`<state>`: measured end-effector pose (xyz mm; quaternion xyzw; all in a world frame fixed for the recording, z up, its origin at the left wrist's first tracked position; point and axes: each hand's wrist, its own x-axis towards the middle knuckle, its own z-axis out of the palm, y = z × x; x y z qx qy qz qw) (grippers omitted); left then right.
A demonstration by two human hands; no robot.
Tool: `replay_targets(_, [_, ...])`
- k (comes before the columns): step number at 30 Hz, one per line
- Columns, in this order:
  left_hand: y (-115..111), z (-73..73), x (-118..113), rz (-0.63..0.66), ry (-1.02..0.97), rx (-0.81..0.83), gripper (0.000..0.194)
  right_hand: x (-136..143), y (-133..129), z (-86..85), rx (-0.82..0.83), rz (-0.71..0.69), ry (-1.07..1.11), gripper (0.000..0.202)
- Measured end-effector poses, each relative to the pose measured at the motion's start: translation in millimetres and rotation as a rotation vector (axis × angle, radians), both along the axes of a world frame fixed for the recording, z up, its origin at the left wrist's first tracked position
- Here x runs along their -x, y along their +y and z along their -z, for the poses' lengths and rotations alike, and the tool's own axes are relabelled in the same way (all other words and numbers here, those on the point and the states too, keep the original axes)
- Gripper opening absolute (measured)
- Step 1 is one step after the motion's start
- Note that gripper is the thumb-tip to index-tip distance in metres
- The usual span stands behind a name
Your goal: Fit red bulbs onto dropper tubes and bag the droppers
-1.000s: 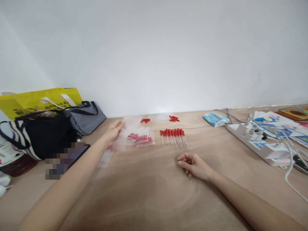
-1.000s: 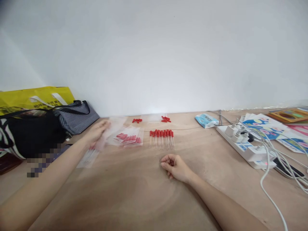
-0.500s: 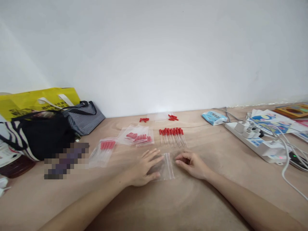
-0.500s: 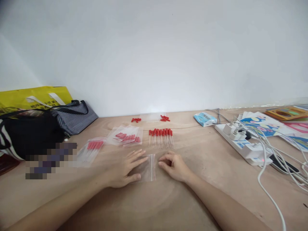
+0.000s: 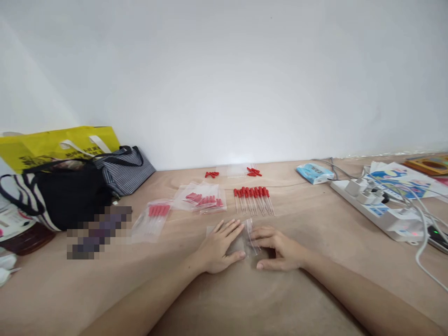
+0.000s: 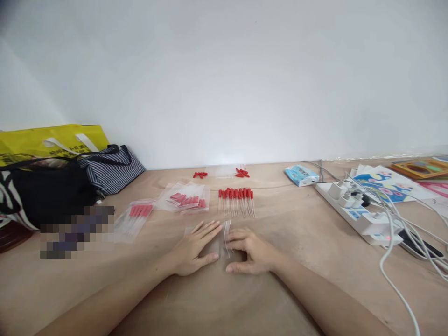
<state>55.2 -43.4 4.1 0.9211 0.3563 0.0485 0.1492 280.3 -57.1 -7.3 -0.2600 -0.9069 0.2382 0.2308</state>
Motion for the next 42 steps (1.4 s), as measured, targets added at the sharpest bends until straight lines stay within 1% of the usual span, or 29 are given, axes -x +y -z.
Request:
replay_targets(2, [0.6, 1.5, 1.4, 0.001, -0.042, 0.003, 0.064, 0.8, -0.3, -2.0, 0.015, -0.024, -0.063, 0.058])
replay_targets(3, [1.0, 2.1, 2.9, -0.003, -0.066, 0.007, 0.064, 0.7, -0.2, -2.8, 0.018, -0.026, -0.091, 0.059])
replay_targets(6, [2.3, 2.2, 10.3, -0.026, -0.101, 0.044, 0.065, -1.8, 1.0, -3.9, 0.003, -0.02, -0.136, 0.052])
replay_targets(9, [2.5, 0.1, 18.6, -0.025, -0.095, 0.07, 0.061, -6.2, 2.8, -3.9, 0.005, -0.003, -0.14, 0.046])
replay_targets(12, [2.2, -1.4, 22.2, 0.012, -0.108, 0.032, 0.056, -10.1, 2.5, -4.6, 0.029, 0.013, -0.12, 0.04])
replay_targets(14, [2.4, -1.0, 21.6, 0.04, -0.098, 0.034, 0.056, -11.8, 1.6, -5.1, 0.057, 0.028, -0.085, 0.038])
replay_targets(17, [3.5, 1.2, 19.6, 0.034, -0.088, 0.055, 0.059, -14.1, 5.8, -3.0, 0.183, 0.091, 0.048, 0.033])
replay_targets(18, [3.9, 2.0, 19.1, 0.027, -0.09, 0.053, 0.059, -15.1, 10.4, -1.1, 0.235, 0.146, 0.108, 0.031])
replay_targets(19, [4.3, 2.7, 18.6, 0.023, -0.094, 0.048, 0.059, -16.5, 17.1, 1.2, 0.276, 0.236, 0.17, 0.031])
replay_targets(20, [4.7, 3.3, 18.2, 0.023, -0.098, 0.044, 0.059, -18.2, 25.8, 3.7, 0.305, 0.36, 0.222, 0.031])
replay_targets(21, [5.0, 3.7, 17.8, 0.027, -0.101, 0.042, 0.058, -20.3, 36.2, 6.1, 0.305, 0.529, 0.264, 0.031])
replay_targets(23, [5.4, 4.4, 16.9, 0.034, -0.111, 0.039, 0.057, -25.0, 59.6, 9.7, 0.287, 0.936, 0.28, 0.026])
replay_targets(24, [5.6, 4.7, 16.5, 0.037, -0.117, 0.037, 0.057, -27.2, 71.2, 10.6, 0.278, 1.026, 0.274, 0.024])
replay_targets(26, [5.8, 5.3, 15.9, 0.043, -0.124, 0.033, 0.056, -30.5, 91.1, 10.9, 0.269, 1.13, 0.252, 0.021])
replay_targets(29, [5.9, 5.9, 16.0, 0.045, -0.122, 0.033, 0.057, -30.8, 108.7, 9.3, 0.287, 1.194, 0.191, 0.017])
replay_targets(35, [5.9, 5.9, 16.3, 0.042, -0.101, 0.028, 0.057, -22.4, 118.0, 5.3, 0.368, 1.213, 0.109, 0.019])
replay_targets(39, [5.7, 5.5, 15.6, 0.04, -0.101, 0.031, 0.057, -20.6, 118.3, -2.9, 0.388, 1.222, 0.151, 0.026])
replay_targets(42, [5.3, 5.4, 15.6, 0.035, -0.116, 0.024, 0.055, -24.3, 110.2, -9.8, 0.392, 1.159, 0.259, 0.025])
